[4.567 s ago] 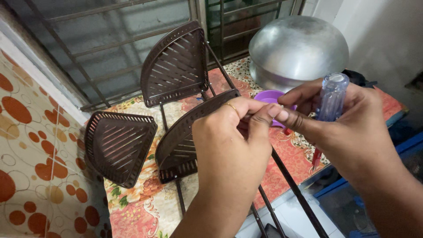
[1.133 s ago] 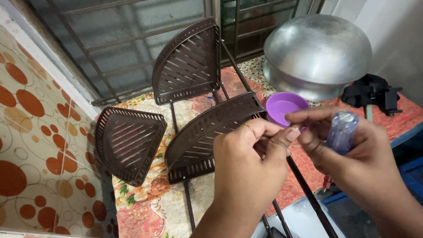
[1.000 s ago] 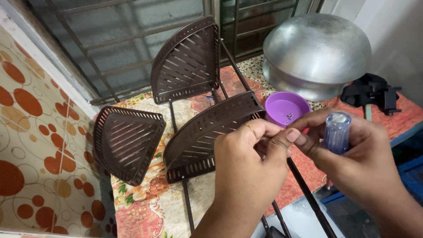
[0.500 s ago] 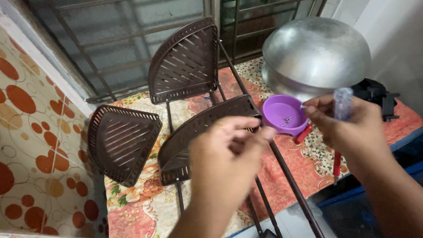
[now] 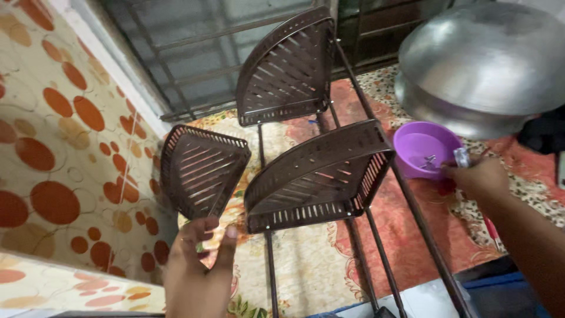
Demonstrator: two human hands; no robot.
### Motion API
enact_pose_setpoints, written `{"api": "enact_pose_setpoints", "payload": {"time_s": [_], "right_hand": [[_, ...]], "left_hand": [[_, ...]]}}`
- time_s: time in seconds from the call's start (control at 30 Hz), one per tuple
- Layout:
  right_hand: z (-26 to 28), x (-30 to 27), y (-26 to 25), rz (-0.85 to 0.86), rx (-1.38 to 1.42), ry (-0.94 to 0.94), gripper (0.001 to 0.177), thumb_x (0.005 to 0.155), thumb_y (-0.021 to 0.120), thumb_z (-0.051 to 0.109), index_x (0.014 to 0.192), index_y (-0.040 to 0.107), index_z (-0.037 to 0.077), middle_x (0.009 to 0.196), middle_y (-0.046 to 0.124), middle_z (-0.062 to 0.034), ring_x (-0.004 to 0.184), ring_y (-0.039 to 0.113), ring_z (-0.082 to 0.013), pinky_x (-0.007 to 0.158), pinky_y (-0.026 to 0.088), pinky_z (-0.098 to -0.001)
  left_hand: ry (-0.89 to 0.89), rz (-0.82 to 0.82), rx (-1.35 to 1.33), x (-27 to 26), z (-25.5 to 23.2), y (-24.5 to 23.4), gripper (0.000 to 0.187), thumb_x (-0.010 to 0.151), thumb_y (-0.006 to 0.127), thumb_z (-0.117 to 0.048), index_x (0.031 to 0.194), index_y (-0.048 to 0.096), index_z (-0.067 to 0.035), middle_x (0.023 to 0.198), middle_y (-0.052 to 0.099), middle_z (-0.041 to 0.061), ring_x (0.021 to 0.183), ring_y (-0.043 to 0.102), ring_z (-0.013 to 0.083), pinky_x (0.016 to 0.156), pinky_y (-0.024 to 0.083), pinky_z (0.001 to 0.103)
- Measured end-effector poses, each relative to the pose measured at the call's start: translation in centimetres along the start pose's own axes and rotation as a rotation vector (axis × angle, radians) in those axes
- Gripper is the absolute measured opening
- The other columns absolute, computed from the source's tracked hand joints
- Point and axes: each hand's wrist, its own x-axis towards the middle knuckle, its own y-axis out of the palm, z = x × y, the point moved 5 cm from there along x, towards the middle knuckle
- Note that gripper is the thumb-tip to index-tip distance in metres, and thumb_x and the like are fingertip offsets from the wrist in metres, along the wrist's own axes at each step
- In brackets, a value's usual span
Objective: The person assembles a brown plastic corner shelf by attaching triangular baskets to a metal frame using a screwdriver. They insert screws into the frame and baskets, then tighten them to secure the components.
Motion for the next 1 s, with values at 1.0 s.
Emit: {"api": "enact_pose_setpoints", "payload": {"time_s": [1.0], "right_hand": [[21.3,-29.9,-7.2,0.465,0.890,-0.333,0.024,0.112,0.046,0.033,0.113,0.054,0.010,0.089,0.059,-0.0084,0.078,0.059,-0.0187,0.067,0.053,-0.0346]], "left_hand": [[-0.251,0.287,-0.305,-3.1,10.5,10.8,0.045,0.078,0.073,-0.026,0.117,0.071,-0.003,0.099,0.081,0.010,0.094,0.077,0.0243,0.086,0.056,0.035]]}}
